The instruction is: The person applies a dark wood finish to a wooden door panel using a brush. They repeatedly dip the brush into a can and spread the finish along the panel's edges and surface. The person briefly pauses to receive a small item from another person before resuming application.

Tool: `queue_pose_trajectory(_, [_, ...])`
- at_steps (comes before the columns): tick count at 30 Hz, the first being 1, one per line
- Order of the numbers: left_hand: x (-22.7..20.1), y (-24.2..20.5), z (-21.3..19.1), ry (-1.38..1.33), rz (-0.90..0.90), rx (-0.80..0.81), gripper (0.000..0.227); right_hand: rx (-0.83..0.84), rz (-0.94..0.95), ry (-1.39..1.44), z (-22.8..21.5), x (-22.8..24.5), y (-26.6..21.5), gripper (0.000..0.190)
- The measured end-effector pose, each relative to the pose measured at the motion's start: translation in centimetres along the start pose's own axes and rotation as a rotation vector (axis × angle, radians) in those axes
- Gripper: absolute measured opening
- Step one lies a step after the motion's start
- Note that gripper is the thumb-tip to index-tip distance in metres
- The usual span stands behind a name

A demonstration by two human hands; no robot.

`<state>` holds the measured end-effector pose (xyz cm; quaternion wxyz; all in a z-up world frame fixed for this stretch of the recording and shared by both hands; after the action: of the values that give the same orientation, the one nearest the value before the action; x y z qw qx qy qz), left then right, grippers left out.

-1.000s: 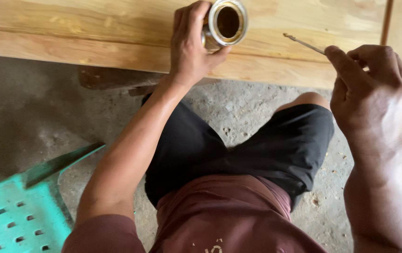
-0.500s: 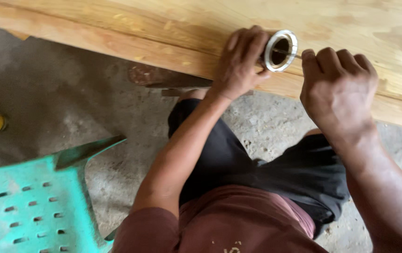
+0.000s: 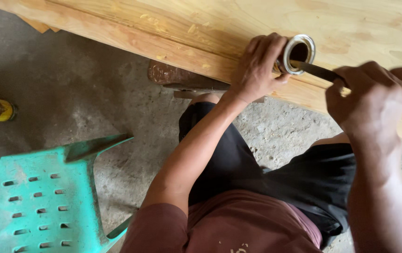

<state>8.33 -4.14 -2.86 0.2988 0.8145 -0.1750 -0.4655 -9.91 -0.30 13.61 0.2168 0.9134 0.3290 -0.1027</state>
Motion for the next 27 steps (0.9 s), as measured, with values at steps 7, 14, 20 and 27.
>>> queue_pose_trajectory(7, [0.3,0.5,-1.6,-0.056,-0.104,-0.068,0.097,0.026,0.258,0.143,-0.7,-1.0,-5.0,0.015])
queue_pose_trajectory(14, [3.6,1.3,-4.2,-0.045,-0.207,-0.125,0.09,0.041,0.375,0.206,-1.9,-0.8,-6.2,0.009])
queue_pose_trajectory(20, [8.7,1.6,-13.2,0.152,-0.239,-0.241,0.085,0.082,0.453,0.313,-0.7,-0.6,-5.8,0.008])
queue_pose_trajectory(27, [10.8,1.4,-14.0,0.114,-0.36,-0.282,0.089,0.035,0.397,0.455,1.5,2.2,-3.1,0.023])
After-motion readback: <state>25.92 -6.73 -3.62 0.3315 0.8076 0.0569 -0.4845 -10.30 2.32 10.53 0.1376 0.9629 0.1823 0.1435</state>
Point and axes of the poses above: each hand's wrist, its own y-axis towards the middle knuckle, its own z-axis out of the palm, x = y × z, the point moved 5 cm from there along y, towards the middle knuckle, and after that the axes turned 8 degrees about -y, right-handed, at the moved point
